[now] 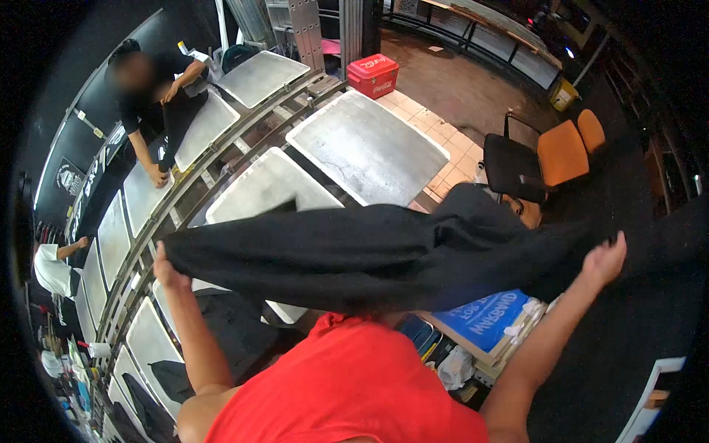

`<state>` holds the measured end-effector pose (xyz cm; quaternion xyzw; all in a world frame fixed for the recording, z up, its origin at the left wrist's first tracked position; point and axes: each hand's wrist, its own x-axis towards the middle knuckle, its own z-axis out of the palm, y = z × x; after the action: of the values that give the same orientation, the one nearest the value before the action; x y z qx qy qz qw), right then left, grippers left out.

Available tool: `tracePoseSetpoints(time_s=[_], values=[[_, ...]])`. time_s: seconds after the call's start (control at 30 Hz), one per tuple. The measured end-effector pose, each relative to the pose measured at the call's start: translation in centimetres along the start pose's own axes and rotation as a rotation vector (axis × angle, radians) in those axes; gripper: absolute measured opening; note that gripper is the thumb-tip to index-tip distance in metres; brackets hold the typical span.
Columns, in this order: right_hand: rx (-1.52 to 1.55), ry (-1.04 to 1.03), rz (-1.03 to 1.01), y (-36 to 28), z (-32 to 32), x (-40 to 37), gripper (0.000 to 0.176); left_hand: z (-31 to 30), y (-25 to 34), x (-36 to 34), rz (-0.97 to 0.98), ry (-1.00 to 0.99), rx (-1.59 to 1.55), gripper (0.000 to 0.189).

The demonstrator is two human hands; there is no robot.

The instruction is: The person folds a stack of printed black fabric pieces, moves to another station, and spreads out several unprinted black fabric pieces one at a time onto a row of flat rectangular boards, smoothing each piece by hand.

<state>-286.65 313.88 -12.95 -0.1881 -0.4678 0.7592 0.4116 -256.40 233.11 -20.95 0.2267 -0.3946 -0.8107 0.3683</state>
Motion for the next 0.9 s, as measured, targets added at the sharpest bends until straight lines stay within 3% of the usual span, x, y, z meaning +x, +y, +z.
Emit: tracePoseSetpoints(time_s=[0.07, 0.13, 0.2, 0.27, 0.33, 0.43, 0.47, 0.53, 0.6, 0.67, 0.73, 0.77, 0.8, 0.87, 0.9], values=[[-0.149, -0.328, -0.209, 5.5, 6.4, 1.0, 0.027, 0.7, 0.8, 1.3, 0.108, -0.036, -0.034, 0.033], [-0.034, -0.493, -0.044, 7.1, 17.2, -7.9, 0.010, 3.0, 0.7, 2.0, 0.217, -0.038, -0.043, 0.032], [0.147, -0.628, -0.046, 10.5, 24.9, -11.5, 0.012, 4.5, 1.1, 2.6, 0.330, -0.045, -0.038, 0.031], [0.105, -0.521, -0.188, 13.2, 31.6, -12.9, 0.016, 5.4, 1.6, 3.3, 0.455, 0.106, -0.020, 0.035], [0.102, -0.714, -0.081, 16.2, 35.9, -14.1, 0.017, 6.1, 2.0, 3.7, 0.458, 0.030, -0.071, 0.032], [-0.335, -1.208, -0.021, 19.5, 38.1, -20.0, 0.014, 10.4, 0.8, 3.4, 0.571, 0.258, 0.169, 0.033], [-0.520, -1.381, -0.070, 19.8, 38.3, -23.1, 0.012, 10.5, -0.1, 3.5, 0.547, 0.070, 0.152, 0.032], [-0.511, -1.687, 0.415, 21.5, 38.7, -27.7, 0.019, 13.7, -2.7, 3.6, 0.511, 0.048, 0.186, 0.029], [-0.640, -2.039, 0.186, 23.3, 38.8, -30.9, 0.039, 17.8, -5.8, 3.6, 0.375, -0.214, 0.089, 0.026], [-0.582, -2.372, 0.034, 23.5, 37.6, -34.5, 0.050, 23.2, -7.8, 3.2, 0.253, -0.450, 0.106, 0.017], [-0.091, -2.620, 0.074, 24.3, 35.2, -38.2, 0.055, 27.6, -7.9, 2.9, 0.196, -0.577, -0.067, 0.019], [-0.100, -2.897, 0.136, 28.0, 32.5, -38.9, 0.054, 29.4, -7.1, 3.2, 0.343, -0.526, -0.181, 0.024], [-0.112, -3.170, 0.199, 31.6, 30.7, -38.9, 0.054, 30.9, -6.0, 3.1, 0.540, -0.161, -0.101, 0.026], [-0.394, -3.170, 0.669, 27.0, 34.6, -37.2, 0.057, 31.4, -3.5, 4.8, 0.695, 0.197, -0.231, 0.032], [-0.661, -3.261, 0.375, 28.4, 37.0, -36.0, 0.053, 28.7, -2.5, 5.8, 0.699, -0.034, -0.203, 0.031]])
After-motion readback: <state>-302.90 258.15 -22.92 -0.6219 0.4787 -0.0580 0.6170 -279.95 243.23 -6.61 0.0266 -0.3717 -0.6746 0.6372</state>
